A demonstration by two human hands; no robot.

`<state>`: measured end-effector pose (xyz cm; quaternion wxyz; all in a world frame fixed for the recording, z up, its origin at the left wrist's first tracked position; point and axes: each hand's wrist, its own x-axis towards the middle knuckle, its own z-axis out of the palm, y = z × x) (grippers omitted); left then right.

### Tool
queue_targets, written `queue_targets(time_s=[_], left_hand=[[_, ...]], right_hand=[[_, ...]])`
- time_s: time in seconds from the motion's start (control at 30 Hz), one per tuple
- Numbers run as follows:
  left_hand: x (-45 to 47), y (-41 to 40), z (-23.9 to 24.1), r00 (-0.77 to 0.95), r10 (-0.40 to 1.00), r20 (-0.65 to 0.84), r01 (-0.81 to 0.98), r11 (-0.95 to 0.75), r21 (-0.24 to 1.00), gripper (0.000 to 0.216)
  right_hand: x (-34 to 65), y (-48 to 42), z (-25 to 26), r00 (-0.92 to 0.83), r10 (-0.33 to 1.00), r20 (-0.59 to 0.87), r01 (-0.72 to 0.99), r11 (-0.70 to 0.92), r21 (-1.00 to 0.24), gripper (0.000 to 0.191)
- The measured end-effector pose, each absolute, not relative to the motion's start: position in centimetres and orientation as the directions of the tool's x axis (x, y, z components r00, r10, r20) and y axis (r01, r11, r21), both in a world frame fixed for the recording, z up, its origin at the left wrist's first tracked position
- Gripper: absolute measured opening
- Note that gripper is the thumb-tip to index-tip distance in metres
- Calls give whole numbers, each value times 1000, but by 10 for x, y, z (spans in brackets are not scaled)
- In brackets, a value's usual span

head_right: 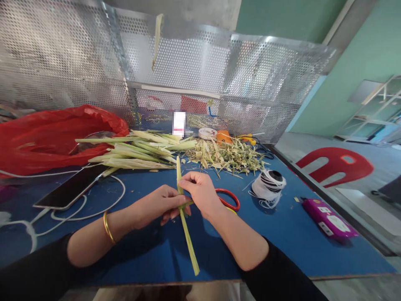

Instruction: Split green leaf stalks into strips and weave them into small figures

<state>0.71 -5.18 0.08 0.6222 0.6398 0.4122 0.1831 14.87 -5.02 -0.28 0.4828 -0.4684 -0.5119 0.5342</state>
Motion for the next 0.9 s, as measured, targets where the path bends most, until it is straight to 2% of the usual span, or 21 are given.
queue_targets(time_s=[0.17,0.37,0.43,0.63,0.77,0.9], left_hand=[[8,-53,0,614,734,-291,299,125,946,41],[5,-50,1,604,733,-314,200,243,949,48],[3,-49,0,610,724,-323,183,267,946,46],[5,-50,-3,633,714,-301,172,249,953,34],[7,-52,-3,619,719,-317,220,230,948,29],[9,-56,-3,594,749,-294,192,223,956,23]], right_hand=[[146,-50,-5,-60,998,17,-3,17,-1000,19],[157,-48,2,-342,938,-57,-41,-75,-996,27],[160,-48,4,-384,922,-55,-49,-79,-996,26],[154,-48,-4,-241,970,-22,-7,-24,-1000,21],[146,-50,-7,-130,990,47,110,61,-992,17],[144,-55,-4,-74,989,125,182,137,-974,14]])
